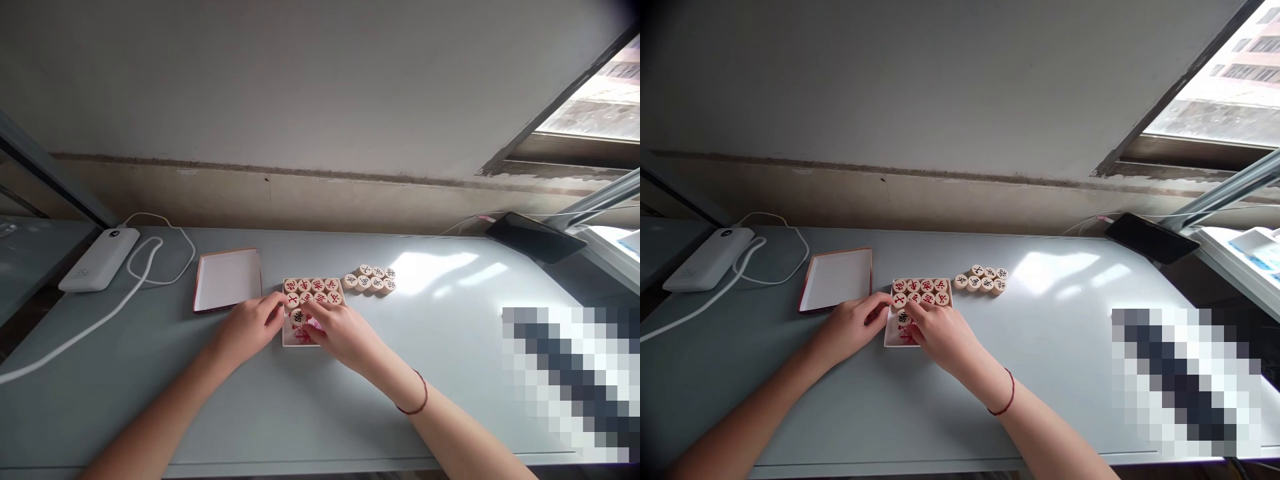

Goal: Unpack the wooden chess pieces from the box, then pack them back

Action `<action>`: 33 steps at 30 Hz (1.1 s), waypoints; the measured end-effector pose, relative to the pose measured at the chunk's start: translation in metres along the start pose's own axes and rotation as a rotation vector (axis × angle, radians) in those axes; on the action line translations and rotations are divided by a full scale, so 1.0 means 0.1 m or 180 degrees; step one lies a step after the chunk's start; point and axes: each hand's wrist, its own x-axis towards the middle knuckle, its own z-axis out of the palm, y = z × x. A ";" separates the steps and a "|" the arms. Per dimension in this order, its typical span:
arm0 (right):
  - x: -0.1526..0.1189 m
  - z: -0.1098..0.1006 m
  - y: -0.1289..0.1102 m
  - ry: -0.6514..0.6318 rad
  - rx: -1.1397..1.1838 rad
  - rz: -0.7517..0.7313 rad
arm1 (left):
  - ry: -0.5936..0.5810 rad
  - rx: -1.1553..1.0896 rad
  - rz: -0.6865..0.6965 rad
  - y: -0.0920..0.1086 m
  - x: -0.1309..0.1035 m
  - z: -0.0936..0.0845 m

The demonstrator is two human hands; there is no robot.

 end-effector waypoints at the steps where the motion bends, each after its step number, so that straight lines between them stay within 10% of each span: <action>1: 0.01 0.02 0.00 0.0013 -0.0001 -0.0022 | 0.0003 0.0000 -0.0007 0.00 0.00 0.00; 9: 0.04 -0.13 0.04 0.0123 0.0700 0.0065 | 0.0235 -0.0013 0.0033 0.02 0.02 -0.04; 14: 0.11 -0.47 0.53 0.0895 0.0390 0.1213 | 0.0345 0.0116 0.0120 0.14 0.18 -0.19; 19: 0.22 -0.60 0.90 0.0300 -0.0086 0.2137 | 0.0388 0.0125 0.0192 0.29 0.36 -0.25; 33: 0.49 -0.69 0.87 -0.0130 -0.0428 0.2154 | 0.0786 -0.0024 0.0464 0.13 0.25 -0.07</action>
